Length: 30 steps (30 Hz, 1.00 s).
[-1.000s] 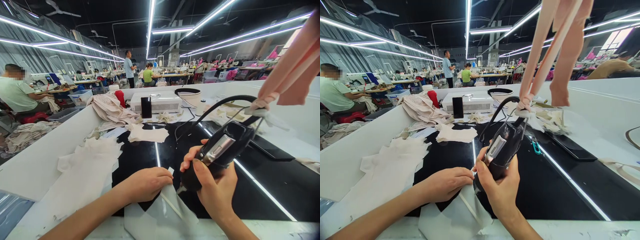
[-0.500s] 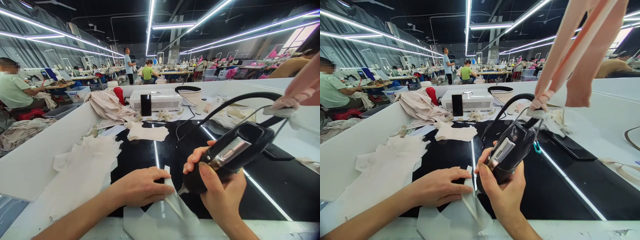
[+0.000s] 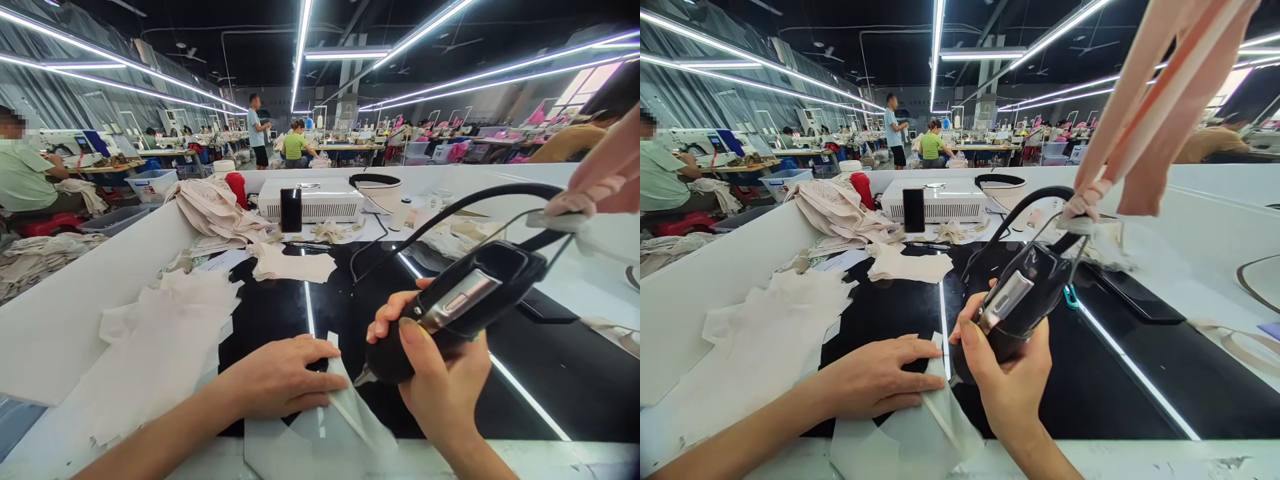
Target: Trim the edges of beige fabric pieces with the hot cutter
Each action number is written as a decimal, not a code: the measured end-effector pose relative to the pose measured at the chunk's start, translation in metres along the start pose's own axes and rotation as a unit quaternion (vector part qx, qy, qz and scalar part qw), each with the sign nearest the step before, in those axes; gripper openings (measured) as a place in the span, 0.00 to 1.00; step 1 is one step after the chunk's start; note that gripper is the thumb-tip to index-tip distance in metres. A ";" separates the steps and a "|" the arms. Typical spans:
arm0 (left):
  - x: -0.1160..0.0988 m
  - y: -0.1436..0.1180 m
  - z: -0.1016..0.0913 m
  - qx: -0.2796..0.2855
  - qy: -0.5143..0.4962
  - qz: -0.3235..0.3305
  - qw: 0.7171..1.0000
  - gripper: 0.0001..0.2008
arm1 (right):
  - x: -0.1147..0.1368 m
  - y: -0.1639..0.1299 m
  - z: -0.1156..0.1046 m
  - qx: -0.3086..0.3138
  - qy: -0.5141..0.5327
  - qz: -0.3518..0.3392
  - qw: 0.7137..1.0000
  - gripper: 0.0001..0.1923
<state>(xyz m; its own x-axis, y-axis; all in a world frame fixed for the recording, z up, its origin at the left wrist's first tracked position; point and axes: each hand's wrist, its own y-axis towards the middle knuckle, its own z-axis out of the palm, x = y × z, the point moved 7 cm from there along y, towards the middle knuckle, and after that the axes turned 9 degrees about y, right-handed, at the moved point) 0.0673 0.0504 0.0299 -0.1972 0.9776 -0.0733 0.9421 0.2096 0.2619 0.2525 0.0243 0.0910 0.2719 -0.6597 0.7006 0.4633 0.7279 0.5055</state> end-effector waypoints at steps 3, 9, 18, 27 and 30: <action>0.000 0.000 -0.001 0.001 0.003 -0.001 1.000 0.16 | -0.002 0.005 0.001 -0.011 -0.004 -0.012 1.000 0.19; -0.001 -0.001 -0.002 0.007 0.011 -0.006 1.000 0.16 | -0.009 0.005 0.004 -0.003 -0.006 -0.011 1.000 0.19; 0.002 -0.003 0.000 0.000 0.012 -0.008 1.000 0.16 | -0.012 0.007 0.007 -0.015 -0.003 -0.012 1.000 0.17; 0.000 -0.003 -0.002 -0.014 0.013 -0.002 1.000 0.17 | -0.018 0.014 0.012 -0.007 -0.008 -0.017 1.000 0.13; 0.000 -0.004 -0.001 -0.015 0.012 -0.006 1.000 0.16 | -0.017 0.016 0.012 -0.011 -0.009 -0.021 1.000 0.12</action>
<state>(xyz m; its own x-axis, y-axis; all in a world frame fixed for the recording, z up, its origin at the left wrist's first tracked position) 0.0634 0.0496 0.0297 -0.2143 0.9753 -0.0539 0.9315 0.2206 0.2892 0.2451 0.0494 0.0929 0.2361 -0.6861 0.6881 0.4923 0.6950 0.5241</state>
